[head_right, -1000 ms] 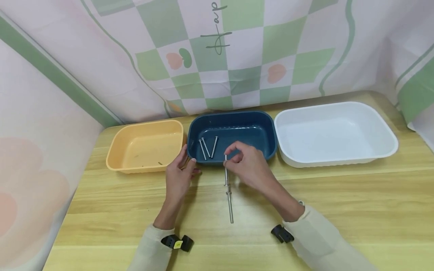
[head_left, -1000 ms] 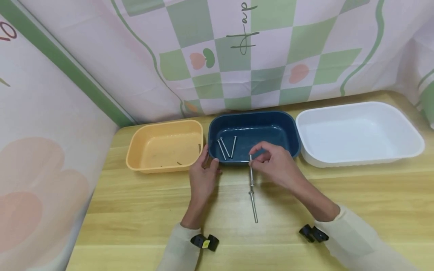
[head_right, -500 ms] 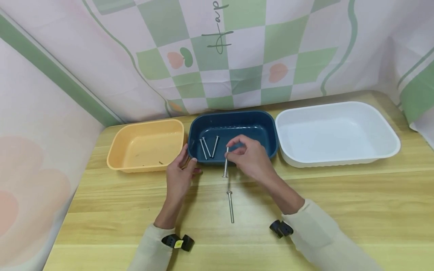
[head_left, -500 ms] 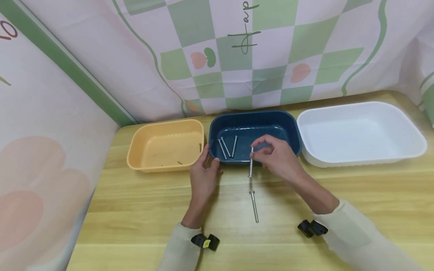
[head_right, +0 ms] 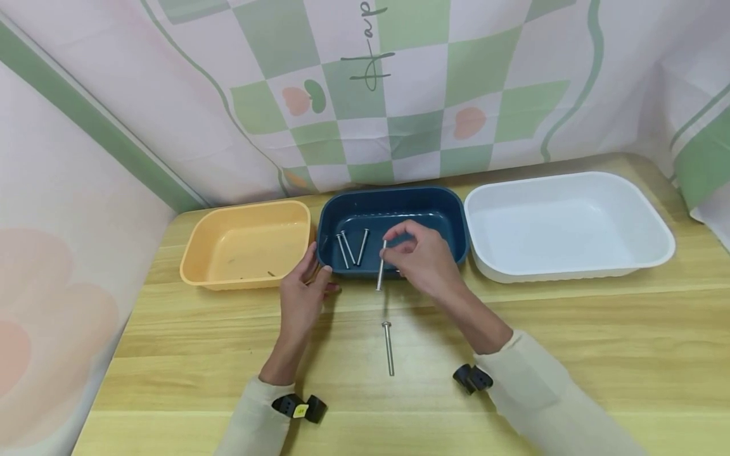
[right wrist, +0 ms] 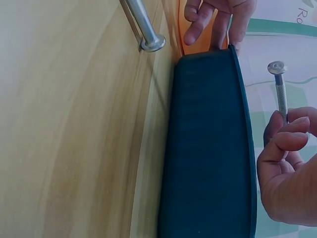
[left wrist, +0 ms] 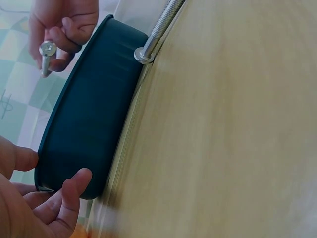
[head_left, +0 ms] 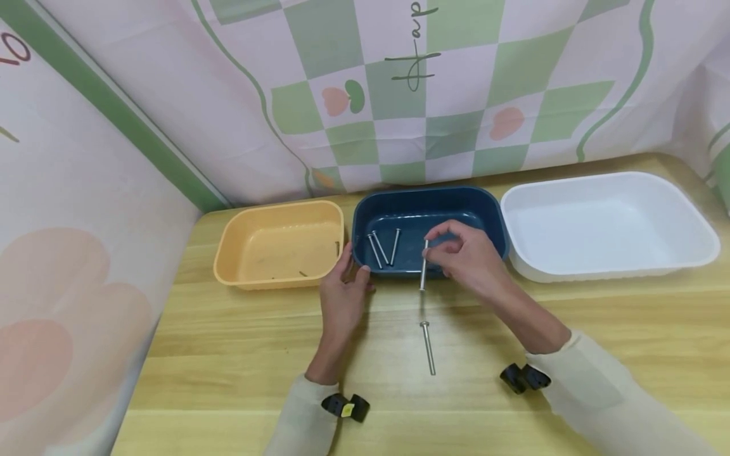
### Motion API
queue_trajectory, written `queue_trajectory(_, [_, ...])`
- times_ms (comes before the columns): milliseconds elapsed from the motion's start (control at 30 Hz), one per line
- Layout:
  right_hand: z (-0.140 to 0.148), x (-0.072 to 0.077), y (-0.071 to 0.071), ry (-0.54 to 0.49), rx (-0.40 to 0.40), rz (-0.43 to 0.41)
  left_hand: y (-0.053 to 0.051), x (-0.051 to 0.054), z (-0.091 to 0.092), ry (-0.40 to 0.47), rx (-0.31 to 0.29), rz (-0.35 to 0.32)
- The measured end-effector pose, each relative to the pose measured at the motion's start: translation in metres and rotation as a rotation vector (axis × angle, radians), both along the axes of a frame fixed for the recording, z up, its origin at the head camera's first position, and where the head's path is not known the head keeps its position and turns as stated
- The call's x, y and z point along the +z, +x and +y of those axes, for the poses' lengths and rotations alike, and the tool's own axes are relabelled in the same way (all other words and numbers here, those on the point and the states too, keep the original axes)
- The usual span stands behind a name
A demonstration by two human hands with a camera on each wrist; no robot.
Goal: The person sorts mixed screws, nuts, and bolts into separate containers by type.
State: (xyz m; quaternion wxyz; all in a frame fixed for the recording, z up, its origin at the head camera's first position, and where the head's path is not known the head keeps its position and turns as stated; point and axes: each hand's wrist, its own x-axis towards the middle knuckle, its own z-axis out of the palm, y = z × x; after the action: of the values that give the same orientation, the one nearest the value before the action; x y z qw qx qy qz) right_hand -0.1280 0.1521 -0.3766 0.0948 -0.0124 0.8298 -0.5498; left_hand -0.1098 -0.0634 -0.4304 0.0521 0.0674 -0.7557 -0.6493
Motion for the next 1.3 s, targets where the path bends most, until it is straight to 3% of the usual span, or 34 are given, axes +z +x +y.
queue_trajectory(533, [0.003, -0.002, -0.017, -0.114, -0.058, -0.016, -0.001, -0.001, 0.002, 0.007, 0.007, -0.009])
queue_trajectory(1300, [-0.002, -0.008, -0.032, -0.036, -0.070, -0.004, 0.000, -0.002, 0.001, -0.002, 0.010, -0.013])
